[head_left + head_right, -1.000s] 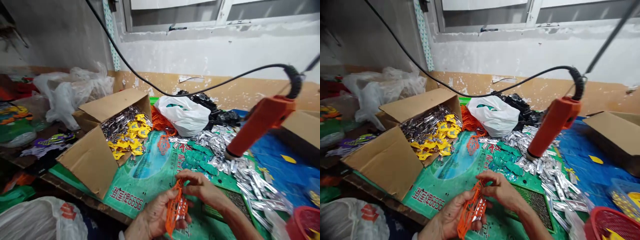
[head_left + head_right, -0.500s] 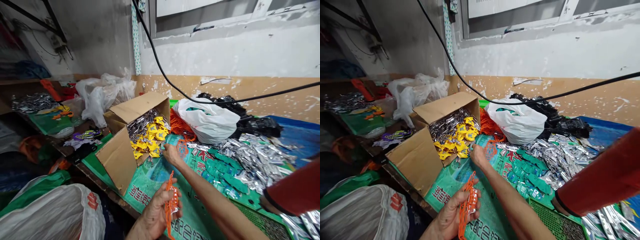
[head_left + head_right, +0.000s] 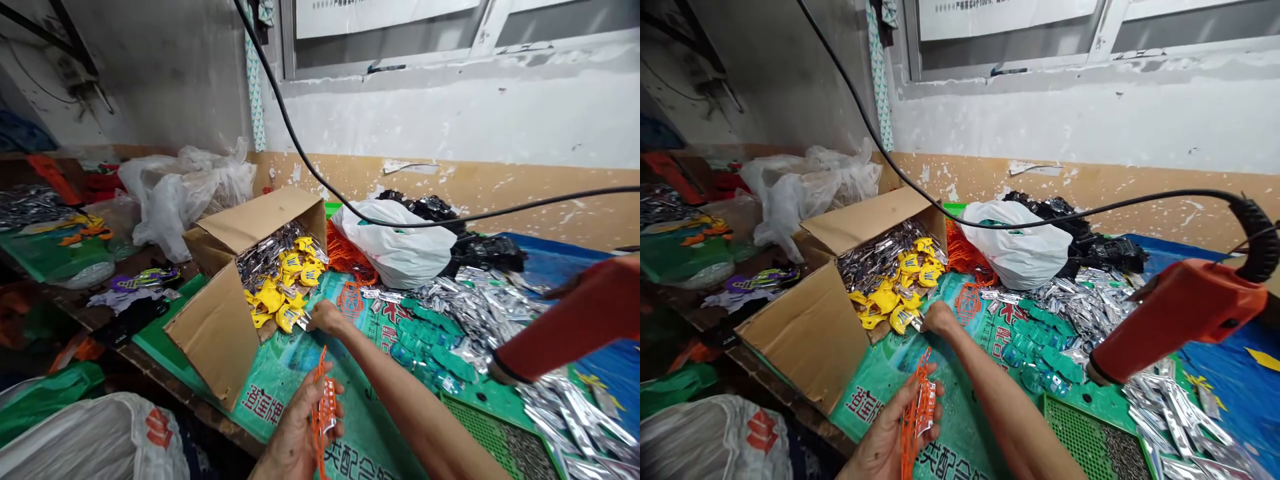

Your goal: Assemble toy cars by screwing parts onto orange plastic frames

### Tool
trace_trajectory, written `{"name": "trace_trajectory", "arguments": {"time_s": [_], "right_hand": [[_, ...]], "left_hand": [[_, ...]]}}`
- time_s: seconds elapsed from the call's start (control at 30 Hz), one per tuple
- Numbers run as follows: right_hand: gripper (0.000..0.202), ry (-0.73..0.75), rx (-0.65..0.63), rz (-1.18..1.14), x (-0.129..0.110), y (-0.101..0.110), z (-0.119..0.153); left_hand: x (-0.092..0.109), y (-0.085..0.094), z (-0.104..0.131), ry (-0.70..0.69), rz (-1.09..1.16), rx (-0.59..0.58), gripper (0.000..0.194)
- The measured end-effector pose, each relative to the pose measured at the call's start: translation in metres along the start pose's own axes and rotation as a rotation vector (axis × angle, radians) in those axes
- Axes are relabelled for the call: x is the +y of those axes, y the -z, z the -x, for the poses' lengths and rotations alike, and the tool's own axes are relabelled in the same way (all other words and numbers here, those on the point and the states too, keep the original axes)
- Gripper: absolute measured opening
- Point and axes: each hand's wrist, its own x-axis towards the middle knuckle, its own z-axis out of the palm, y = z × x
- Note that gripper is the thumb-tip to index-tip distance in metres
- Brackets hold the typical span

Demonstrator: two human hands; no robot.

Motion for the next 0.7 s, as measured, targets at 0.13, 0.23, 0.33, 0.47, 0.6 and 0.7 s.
{"name": "trace_trajectory", "arguments": {"time_s": [0.13, 0.23, 0.33, 0.47, 0.6, 0.7], "right_hand": [[0.034, -0.07, -0.105, -0.129, 0.012, 0.001, 0.017], [0.034, -0.085, -0.118, -0.232, 0.021, 0.009, 0.031], [0.034, -0.103, -0.129, -0.356, 0.032, 0.021, 0.05], [0.028, -0.104, -0.135, -0.574, 0.048, 0.038, 0.086], [0.036, -0.074, -0.096, -0.814, 0.059, 0.049, 0.126], [0.041, -0.068, -0.066, -0.965, 0.062, 0.052, 0.152]], "left_hand": [[-0.005, -0.005, -0.003, 0.024, 0.018, 0.006, 0.049], [-0.006, -0.012, -0.005, 0.04, 0.025, 0.025, 0.044], [-0.004, -0.019, -0.005, 0.016, 0.035, 0.065, 0.037], [-0.003, -0.023, -0.008, -0.046, 0.047, 0.14, 0.03], [-0.005, -0.027, -0.015, -0.143, 0.08, 0.135, 0.029], [-0.007, -0.029, -0.02, -0.222, 0.093, 0.025, 0.023]]}}
